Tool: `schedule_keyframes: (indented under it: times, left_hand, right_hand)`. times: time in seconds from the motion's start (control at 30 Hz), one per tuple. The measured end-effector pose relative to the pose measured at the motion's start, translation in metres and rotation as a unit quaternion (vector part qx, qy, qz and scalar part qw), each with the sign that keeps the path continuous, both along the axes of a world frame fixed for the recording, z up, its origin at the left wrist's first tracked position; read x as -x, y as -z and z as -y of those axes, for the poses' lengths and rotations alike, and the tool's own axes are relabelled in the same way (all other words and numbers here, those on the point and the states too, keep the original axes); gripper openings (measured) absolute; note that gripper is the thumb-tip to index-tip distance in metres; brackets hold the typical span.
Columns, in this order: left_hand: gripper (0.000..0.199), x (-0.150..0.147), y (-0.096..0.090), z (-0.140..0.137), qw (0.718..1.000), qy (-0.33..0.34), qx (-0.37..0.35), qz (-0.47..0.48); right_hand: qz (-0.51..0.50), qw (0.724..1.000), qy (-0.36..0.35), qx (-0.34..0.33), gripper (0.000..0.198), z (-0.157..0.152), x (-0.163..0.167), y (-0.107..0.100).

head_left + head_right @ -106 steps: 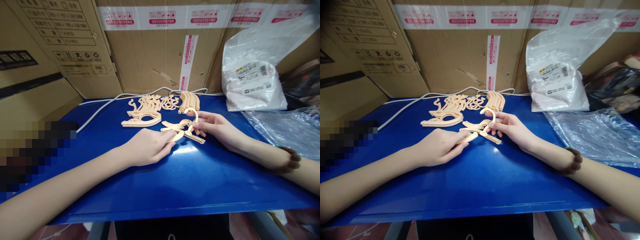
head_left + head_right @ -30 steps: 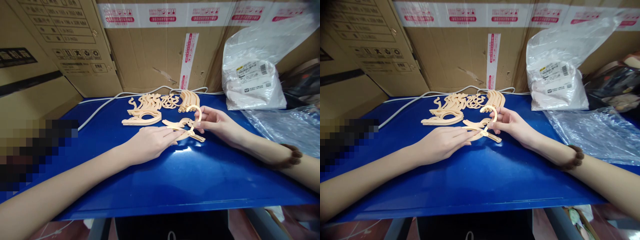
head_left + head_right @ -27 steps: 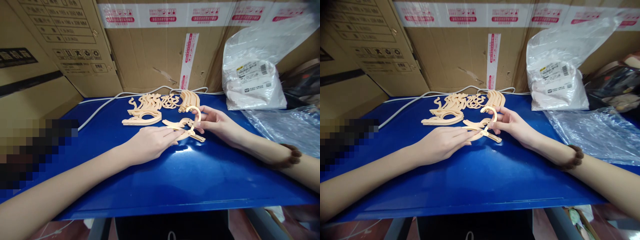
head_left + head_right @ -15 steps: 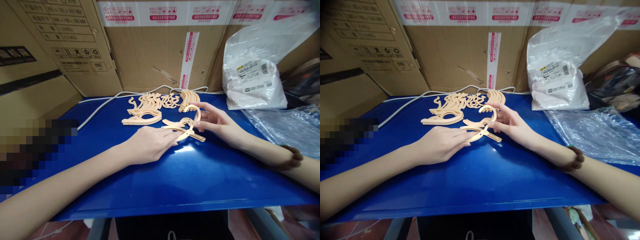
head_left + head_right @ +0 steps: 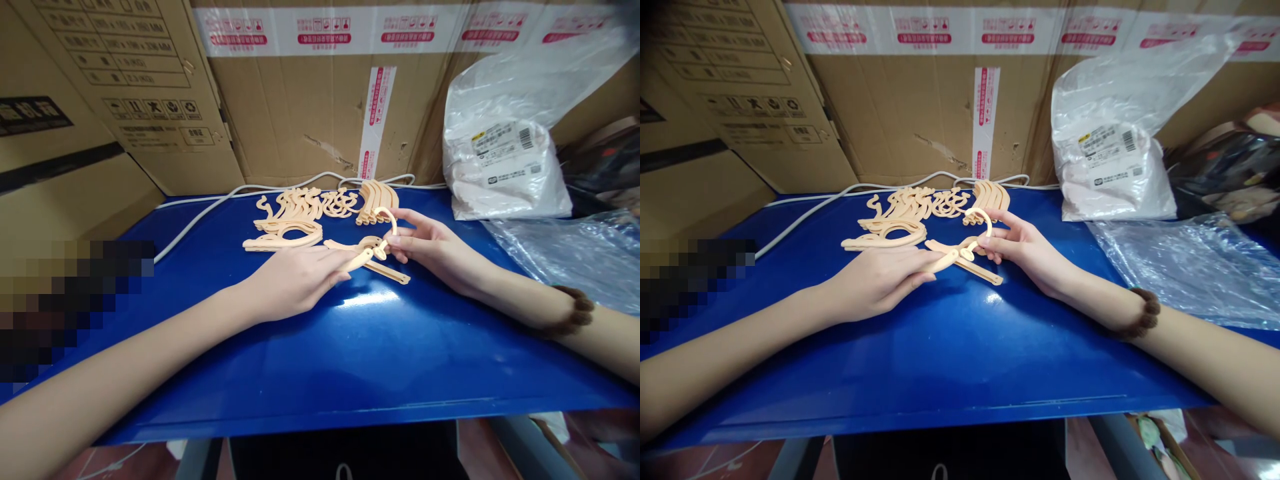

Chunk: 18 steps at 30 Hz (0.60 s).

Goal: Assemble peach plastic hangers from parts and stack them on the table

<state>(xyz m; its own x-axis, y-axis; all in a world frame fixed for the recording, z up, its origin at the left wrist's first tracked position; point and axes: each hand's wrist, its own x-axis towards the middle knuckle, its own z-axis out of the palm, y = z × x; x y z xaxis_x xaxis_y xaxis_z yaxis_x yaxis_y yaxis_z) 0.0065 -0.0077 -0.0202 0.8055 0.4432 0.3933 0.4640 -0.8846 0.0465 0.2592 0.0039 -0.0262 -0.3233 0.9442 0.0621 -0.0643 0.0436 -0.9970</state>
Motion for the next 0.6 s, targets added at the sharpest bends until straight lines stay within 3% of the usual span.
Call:
schedule_keyframes:
  times: [0.6]
  left_hand:
    - [0.034, -0.0023, 0.0026, 0.0017, 1.000, 0.020, -0.015, 0.001]
  right_hand:
    - [0.027, 0.999, -0.029, -0.012, 0.052, 0.0010, 0.0010, -0.0008]
